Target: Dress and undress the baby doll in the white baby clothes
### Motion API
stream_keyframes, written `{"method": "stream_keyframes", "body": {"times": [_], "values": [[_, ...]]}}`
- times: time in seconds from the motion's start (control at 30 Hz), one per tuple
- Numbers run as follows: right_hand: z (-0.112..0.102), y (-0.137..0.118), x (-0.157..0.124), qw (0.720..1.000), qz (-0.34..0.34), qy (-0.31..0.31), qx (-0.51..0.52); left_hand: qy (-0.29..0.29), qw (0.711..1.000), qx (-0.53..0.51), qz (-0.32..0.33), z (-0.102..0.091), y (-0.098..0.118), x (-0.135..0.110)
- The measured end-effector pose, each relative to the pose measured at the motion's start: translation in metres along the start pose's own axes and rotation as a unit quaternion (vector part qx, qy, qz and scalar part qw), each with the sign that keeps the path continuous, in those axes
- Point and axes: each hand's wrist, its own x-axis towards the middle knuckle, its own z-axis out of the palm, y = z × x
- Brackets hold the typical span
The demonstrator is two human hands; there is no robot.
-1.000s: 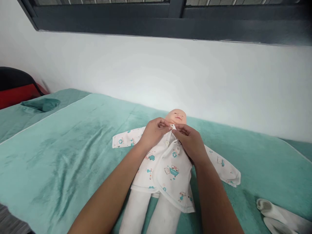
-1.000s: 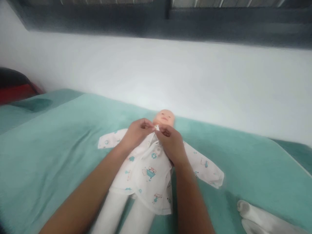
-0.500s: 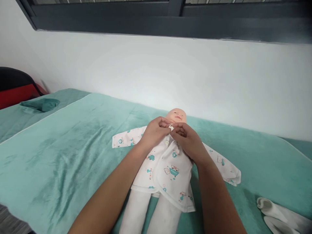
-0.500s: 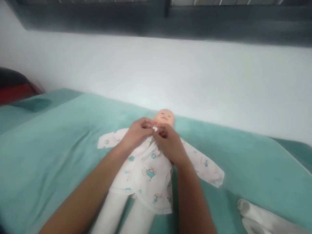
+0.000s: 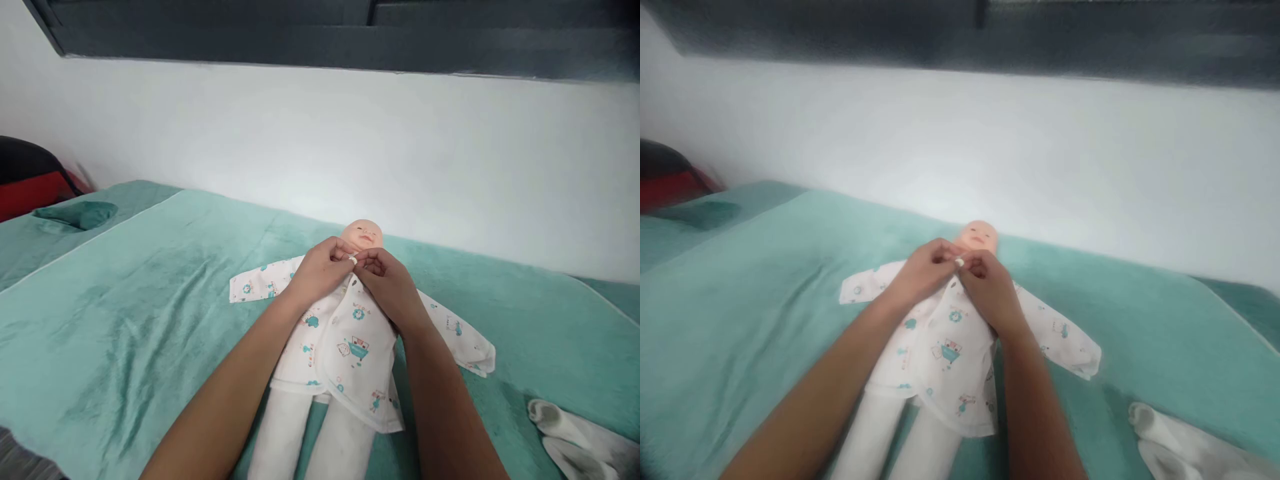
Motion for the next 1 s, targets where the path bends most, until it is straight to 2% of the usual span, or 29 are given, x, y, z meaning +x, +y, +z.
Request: {"method": "stream_keyframes", "body": {"times": [0.3, 0.53, 0.63, 0.7, 0.8, 0.87, 1.0], "values": [[0.000, -0.004, -0.002, 1.000, 0.008, 0.017, -0.019, -0.047, 0.993, -0.104, -0.010, -0.003, -0.006, 0.005], [-0.002, -0.002, -0.001, 0.998, 0.004, 0.052, 0.036, 0.039, 0.999, 0.018, 0.015, -0.002, -0.004, 0.003], [-0.009, -0.014, -0.009, 0.999, 0.016, 0.041, -0.011, -0.024, 0.999, 0.046, -0.002, -0.016, 0.006, -0.004], [-0.013, -0.027, -0.018, 0.994, 0.026, -0.007, -0.105, -0.097, 0.992, 0.077, -0.006, -0.029, 0.014, -0.010], [-0.013, -0.044, -0.030, 0.970, 0.033, -0.075, -0.227, -0.194, 0.974, 0.113, 0.016, -0.044, 0.021, -0.016], [-0.011, -0.049, -0.034, 0.958, 0.028, -0.086, -0.271, -0.228, 0.965, 0.124, 0.029, -0.049, 0.024, -0.017], [-0.012, -0.047, -0.034, 0.947, 0.021, -0.093, -0.308, -0.251, 0.952, 0.165, 0.052, -0.050, 0.026, -0.017]]}}
